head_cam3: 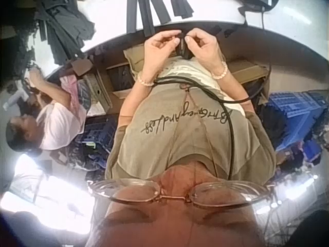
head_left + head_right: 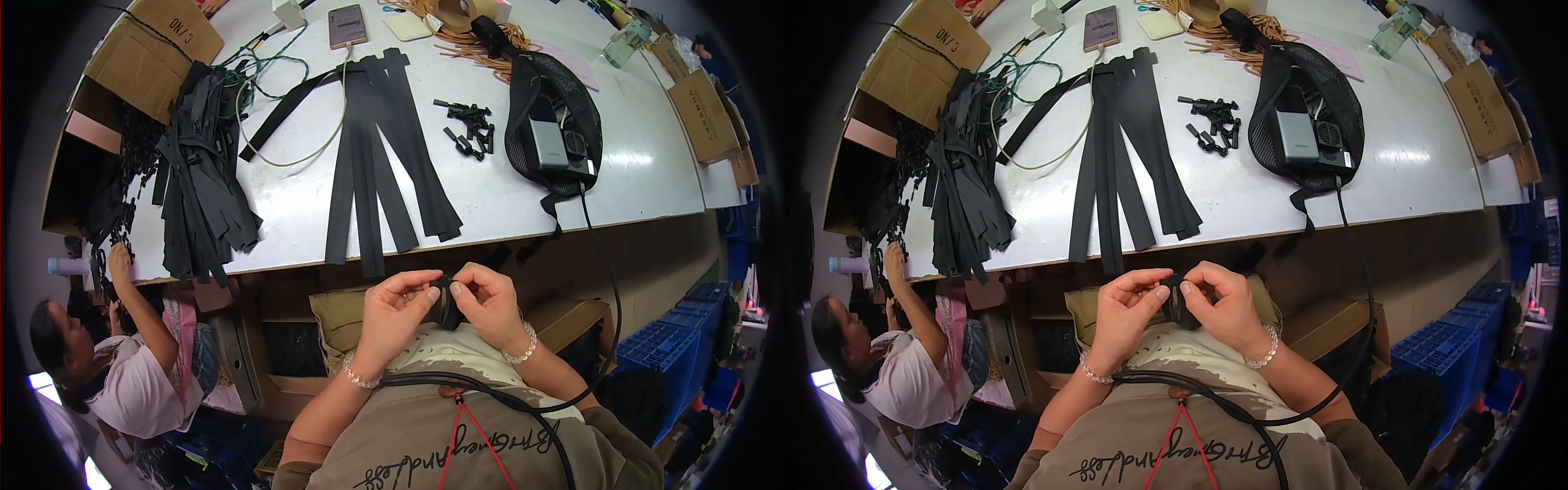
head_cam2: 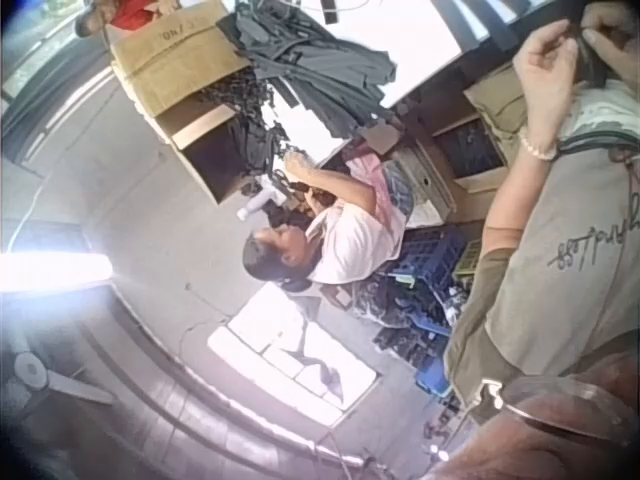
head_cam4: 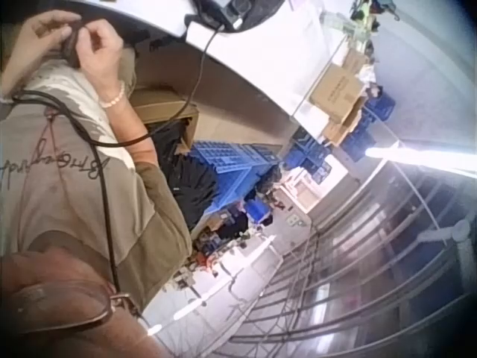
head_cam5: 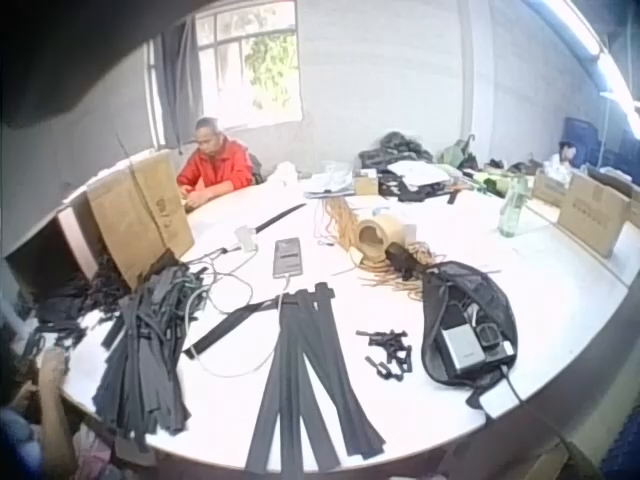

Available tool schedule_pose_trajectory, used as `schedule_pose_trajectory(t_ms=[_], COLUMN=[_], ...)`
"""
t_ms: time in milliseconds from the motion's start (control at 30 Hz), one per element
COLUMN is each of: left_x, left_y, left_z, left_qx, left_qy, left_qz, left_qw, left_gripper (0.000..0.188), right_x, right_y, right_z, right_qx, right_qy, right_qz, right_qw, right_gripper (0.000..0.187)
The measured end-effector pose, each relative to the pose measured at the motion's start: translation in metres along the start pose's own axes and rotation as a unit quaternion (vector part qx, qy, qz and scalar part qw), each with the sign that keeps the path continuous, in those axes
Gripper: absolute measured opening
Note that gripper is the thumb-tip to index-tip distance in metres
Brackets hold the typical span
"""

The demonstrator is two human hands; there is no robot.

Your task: The recorder is assembling plastic buckles onto black webbing straps on a large workshop table.

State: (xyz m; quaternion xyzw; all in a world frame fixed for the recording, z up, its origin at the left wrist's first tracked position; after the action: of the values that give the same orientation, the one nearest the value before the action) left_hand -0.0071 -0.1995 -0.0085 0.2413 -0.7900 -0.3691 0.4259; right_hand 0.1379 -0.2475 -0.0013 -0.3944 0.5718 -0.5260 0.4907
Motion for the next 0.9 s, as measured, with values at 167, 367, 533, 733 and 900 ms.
schedule_pose_trajectory(t_ms=[167, 367, 533, 733, 900], left_x=[-0.011, -0.031, -0.041, -0.047, -0.048], left_y=[-0.005, -0.034, -0.043, -0.039, -0.039], left_z=[0.001, 0.01, 0.013, 0.01, 0.008], left_qx=[-0.008, 0.041, 0.059, 0.048, 0.025], left_qy=[0.011, 0.013, 0.026, 0.079, 0.098], left_qz=[0.022, 0.145, 0.145, 0.11, 0.101], left_qw=[1.0, 0.988, 0.987, 0.99, 0.99], left_gripper=[0.022, 0.014, 0.015, 0.016, 0.016], right_x=[0.0, 0.001, -0.004, -0.009, -0.009], right_y=[0.011, 0.031, 0.041, 0.049, 0.051], right_z=[0.002, 0.006, 0.007, 0.009, 0.012], right_qx=[-0.003, 0.007, 0.016, 0.002, -0.002], right_qy=[0.012, 0.019, 0.026, 0.055, 0.044], right_qz=[-0.028, -0.052, -0.053, -0.053, -0.05], right_qw=[1.0, 0.998, 0.998, 0.997, 0.998], right_gripper=[0.007, 0.006, 0.006, 0.008, 0.008])
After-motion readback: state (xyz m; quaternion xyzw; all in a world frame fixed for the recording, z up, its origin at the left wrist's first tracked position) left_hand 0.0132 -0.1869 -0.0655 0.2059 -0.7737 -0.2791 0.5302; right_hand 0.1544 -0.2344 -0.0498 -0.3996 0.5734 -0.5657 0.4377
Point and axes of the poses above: each hand's wrist, its own x-axis away from the middle knuckle, its own z-axis out of the back of the hand, y = z × x, the point moved 4 cm from there along -x, towards the middle knuckle, and after that the axes turned 11 degrees about z, right-handed, at the moved point
